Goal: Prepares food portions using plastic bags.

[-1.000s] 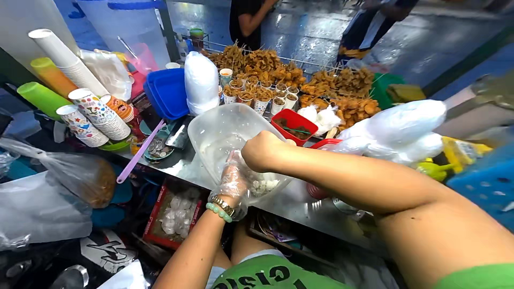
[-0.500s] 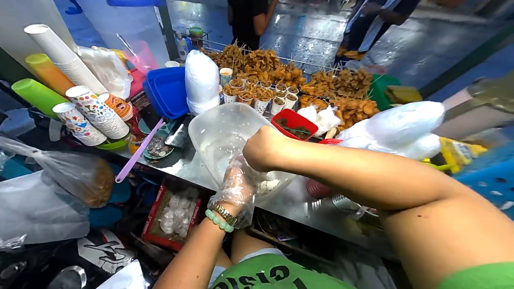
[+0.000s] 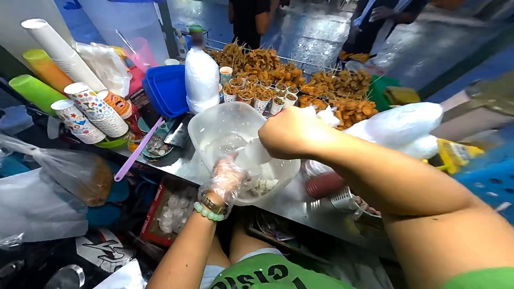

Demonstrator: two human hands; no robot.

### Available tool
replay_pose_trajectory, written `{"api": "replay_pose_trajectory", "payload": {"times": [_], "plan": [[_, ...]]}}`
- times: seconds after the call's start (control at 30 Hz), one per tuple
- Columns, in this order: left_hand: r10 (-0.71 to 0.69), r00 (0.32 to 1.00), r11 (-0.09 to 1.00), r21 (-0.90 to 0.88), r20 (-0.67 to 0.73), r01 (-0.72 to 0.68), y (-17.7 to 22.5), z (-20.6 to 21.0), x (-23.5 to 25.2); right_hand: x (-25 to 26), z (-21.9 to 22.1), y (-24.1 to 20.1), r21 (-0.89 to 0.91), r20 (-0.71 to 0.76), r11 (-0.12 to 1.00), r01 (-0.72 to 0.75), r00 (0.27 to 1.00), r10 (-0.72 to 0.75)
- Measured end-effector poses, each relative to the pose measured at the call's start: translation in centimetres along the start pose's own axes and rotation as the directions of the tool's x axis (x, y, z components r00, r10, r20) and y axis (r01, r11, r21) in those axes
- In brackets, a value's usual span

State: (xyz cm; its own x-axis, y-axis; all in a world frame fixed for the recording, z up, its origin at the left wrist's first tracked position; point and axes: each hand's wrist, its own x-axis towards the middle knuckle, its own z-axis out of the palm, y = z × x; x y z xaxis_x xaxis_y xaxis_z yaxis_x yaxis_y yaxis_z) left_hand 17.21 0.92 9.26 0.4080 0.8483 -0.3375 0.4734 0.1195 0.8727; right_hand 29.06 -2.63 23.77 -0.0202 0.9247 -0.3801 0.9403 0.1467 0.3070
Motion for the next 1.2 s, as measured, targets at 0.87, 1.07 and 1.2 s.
{"api": "replay_pose_trajectory", "payload": {"times": [0.87,1.07,1.2], "plan": [[0.076,0.987,0.967,-0.230,-0.140,-0.107,1.2,-2.0,-0.3,6.8,11.9,5.4,0.455,-0.707,0.645,0.614,0.690,-0.157],[0.124,0.967,0.940,-0.287,-0.225,-0.187,1.2,-2.0,-0.5,5.7,11.9,5.2,0.516,-0.691,0.657,0.549,0.720,-0.059],[0.193,0.910,0.954,-0.147,-0.367,-0.262,1.6,-1.7,-0.8,5.2,11.9,5.0,0.652,-0.684,0.517,0.556,0.725,0.082]]}}
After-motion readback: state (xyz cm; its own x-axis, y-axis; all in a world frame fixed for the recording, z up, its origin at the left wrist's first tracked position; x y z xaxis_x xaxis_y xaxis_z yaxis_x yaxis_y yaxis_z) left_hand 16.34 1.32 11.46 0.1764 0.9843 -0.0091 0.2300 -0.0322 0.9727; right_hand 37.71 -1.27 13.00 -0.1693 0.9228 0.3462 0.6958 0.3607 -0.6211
